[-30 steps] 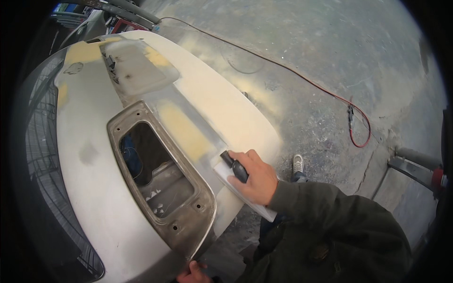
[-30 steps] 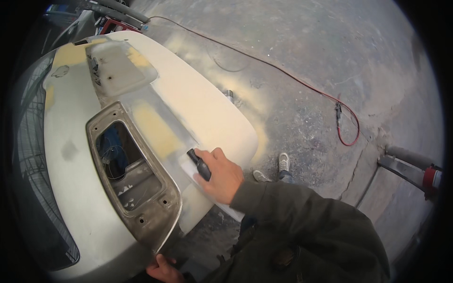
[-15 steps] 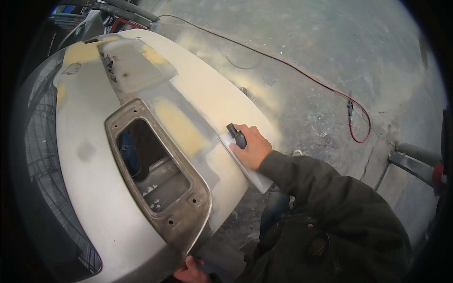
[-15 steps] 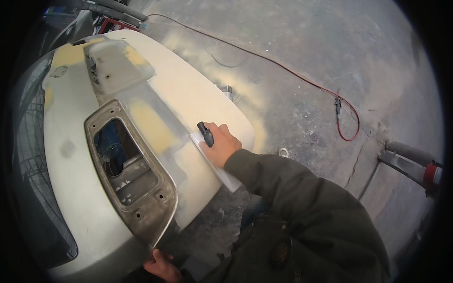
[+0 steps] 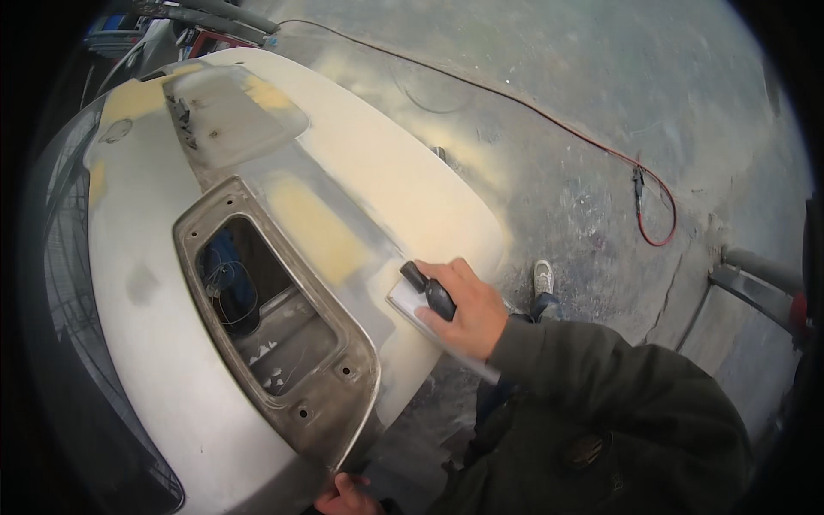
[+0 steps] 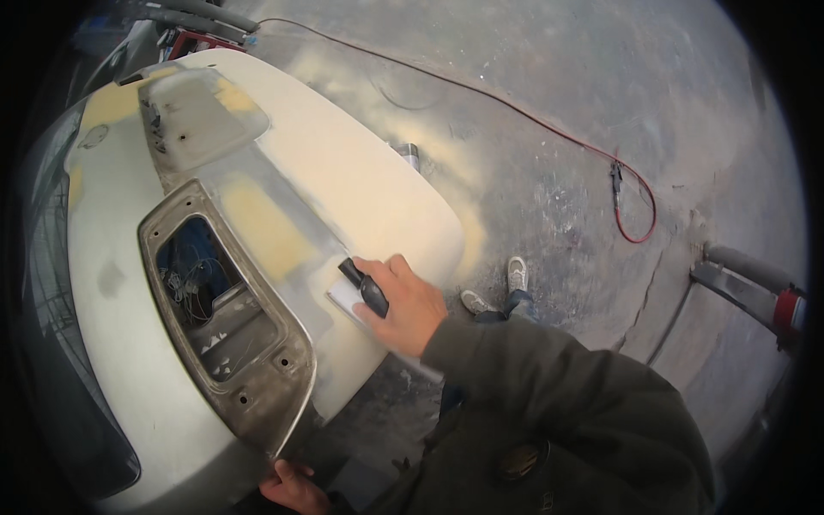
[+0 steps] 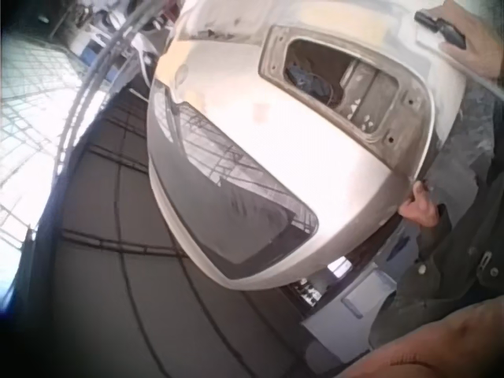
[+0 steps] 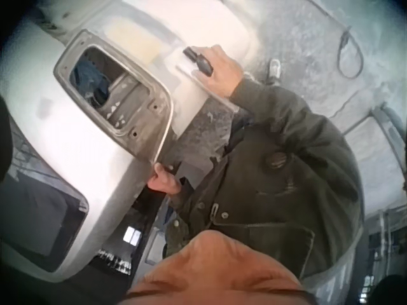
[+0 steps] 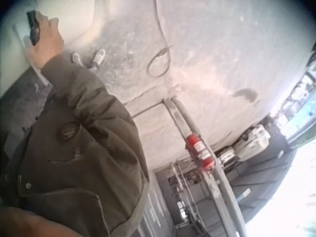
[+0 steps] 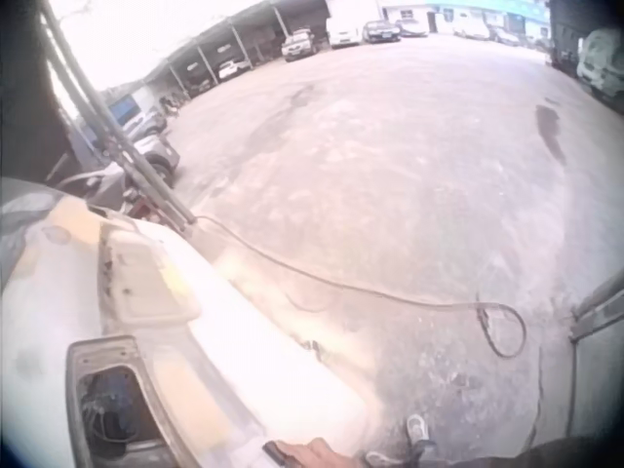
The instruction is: The person sands the surface of a white car hood using a sanding block. They move the block across different areas of the hood, including around the headlight opening and along the edges, to smooth the surface.
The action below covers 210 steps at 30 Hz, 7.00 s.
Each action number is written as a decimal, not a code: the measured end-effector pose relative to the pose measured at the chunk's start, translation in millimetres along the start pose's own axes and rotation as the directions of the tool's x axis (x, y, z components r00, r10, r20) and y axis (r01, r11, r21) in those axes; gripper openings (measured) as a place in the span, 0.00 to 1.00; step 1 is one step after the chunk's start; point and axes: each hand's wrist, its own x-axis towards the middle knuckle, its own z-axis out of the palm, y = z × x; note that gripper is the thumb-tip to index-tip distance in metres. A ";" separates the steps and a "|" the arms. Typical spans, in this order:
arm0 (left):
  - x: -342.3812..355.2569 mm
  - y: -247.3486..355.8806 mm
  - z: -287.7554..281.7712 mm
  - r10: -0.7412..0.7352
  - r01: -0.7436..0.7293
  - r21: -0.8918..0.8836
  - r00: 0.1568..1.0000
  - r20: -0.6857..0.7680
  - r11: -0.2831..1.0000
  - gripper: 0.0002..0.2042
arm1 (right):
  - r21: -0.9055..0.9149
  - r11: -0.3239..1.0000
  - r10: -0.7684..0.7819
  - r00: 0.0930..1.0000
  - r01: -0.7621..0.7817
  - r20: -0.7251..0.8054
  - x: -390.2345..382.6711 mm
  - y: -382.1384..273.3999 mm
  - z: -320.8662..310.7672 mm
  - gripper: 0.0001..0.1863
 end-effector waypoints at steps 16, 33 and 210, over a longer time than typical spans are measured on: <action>9.1 -10.0 3.6 0.102 -0.090 -0.109 0.989 0.105 0.990 0.29 | -0.017 0.999 -0.048 0.998 0.047 -0.031 47.3 34.5 -14.4 0.30; 6.0 -16.0 -6.1 0.086 -0.078 -0.089 0.993 0.086 0.993 0.28 | 0.018 0.983 -0.182 0.983 0.182 -0.009 15.3 18.7 -11.3 0.29; 68.9 -38.0 -4.9 0.456 -0.331 -0.364 0.822 0.342 0.871 0.18 | 0.270 0.935 -0.022 0.800 0.229 -0.600 -142.9 68.4 109.3 0.30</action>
